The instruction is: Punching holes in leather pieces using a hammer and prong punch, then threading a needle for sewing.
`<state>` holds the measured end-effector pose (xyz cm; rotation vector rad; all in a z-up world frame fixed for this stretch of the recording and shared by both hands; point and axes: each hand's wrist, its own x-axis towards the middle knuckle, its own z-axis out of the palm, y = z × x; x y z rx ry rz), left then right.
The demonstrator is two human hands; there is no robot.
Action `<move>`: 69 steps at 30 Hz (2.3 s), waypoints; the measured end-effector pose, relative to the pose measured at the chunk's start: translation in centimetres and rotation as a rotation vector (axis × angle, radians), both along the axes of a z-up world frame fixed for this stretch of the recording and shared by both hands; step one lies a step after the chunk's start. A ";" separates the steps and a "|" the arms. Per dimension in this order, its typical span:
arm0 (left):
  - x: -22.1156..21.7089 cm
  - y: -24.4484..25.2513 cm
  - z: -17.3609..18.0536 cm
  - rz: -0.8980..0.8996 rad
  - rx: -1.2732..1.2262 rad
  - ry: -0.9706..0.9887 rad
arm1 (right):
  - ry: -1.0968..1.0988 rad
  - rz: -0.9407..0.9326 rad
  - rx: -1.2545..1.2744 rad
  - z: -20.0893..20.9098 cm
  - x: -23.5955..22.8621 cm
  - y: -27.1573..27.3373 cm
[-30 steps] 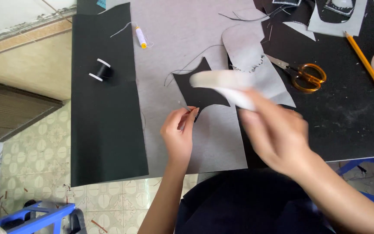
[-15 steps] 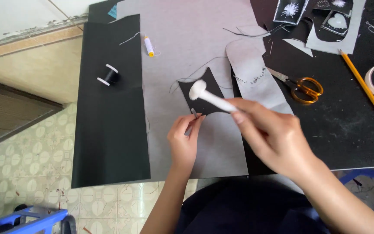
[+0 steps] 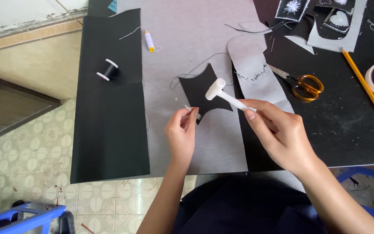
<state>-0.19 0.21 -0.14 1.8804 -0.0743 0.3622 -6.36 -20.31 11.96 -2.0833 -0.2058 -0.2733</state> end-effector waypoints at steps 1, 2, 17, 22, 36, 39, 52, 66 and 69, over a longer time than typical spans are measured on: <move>0.1 0.0 -0.2 -0.001 0.000 -0.001 | -0.001 -0.001 0.000 -0.2 0.0 -0.1; 0.2 0.1 -0.3 0.012 0.026 -0.011 | 0.007 -0.008 -0.001 -0.3 0.1 -0.2; -0.2 -0.1 0.3 -0.089 0.060 -0.124 | 0.223 -0.130 0.110 -2.0 0.6 -2.1; -0.3 -0.1 0.8 -0.131 0.101 -0.171 | 0.049 -0.078 0.021 -0.5 0.1 -0.9; -0.5 0.0 0.7 -0.133 0.113 -0.168 | -0.140 0.089 -0.303 1.6 -0.3 1.0; -0.3 0.0 0.6 -0.119 0.144 -0.165 | -0.112 0.063 -0.347 1.2 -0.3 0.8; -0.3 -0.2 0.7 -0.135 0.115 -0.123 | -0.092 0.175 -0.273 1.9 0.2 0.2; -0.2 0.3 -0.8 -0.100 0.241 -0.168 | 0.013 0.091 -0.303 0.1 -0.4 1.5; -0.3 0.1 -0.4 -0.094 0.202 -0.175 | -0.196 -0.033 -0.207 -0.3 -1.9 1.6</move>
